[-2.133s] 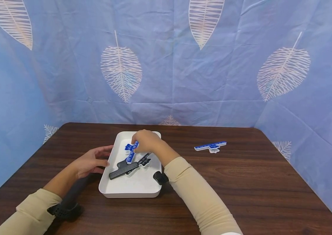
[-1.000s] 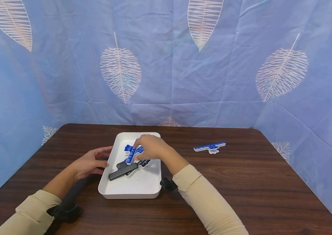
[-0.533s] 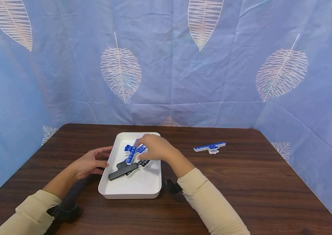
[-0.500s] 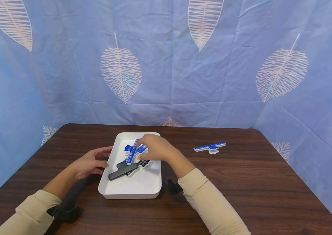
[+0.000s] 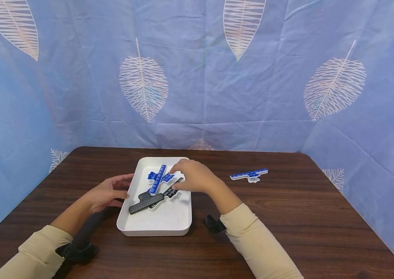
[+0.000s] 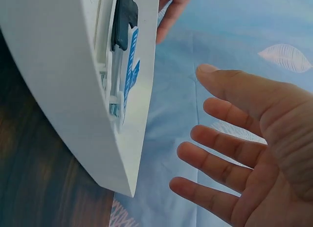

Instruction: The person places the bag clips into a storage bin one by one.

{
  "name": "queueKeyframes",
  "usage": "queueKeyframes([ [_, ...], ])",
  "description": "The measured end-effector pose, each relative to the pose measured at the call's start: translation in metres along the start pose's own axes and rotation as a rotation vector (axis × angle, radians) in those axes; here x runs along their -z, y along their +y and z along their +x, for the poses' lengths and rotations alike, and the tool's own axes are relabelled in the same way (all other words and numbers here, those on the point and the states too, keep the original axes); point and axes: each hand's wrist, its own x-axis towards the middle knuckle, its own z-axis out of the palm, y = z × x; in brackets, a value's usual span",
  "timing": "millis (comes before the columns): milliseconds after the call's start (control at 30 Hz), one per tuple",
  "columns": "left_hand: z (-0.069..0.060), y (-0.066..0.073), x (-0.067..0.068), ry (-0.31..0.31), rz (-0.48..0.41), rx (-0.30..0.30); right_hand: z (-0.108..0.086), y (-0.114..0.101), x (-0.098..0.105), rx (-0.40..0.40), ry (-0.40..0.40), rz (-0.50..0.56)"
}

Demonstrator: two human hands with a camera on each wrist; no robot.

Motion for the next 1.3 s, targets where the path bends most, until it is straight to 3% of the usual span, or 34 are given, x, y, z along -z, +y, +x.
queueKeyframes([
  [833, 0.000, 0.001, 0.000, -0.005, 0.017, -0.002, -0.036, 0.035, 0.002, -0.009, 0.063, 0.008],
  [1300, -0.001, 0.003, -0.002, -0.001, 0.022, 0.011, -0.055, 0.048, 0.004, -0.024, 0.119, -0.059],
])
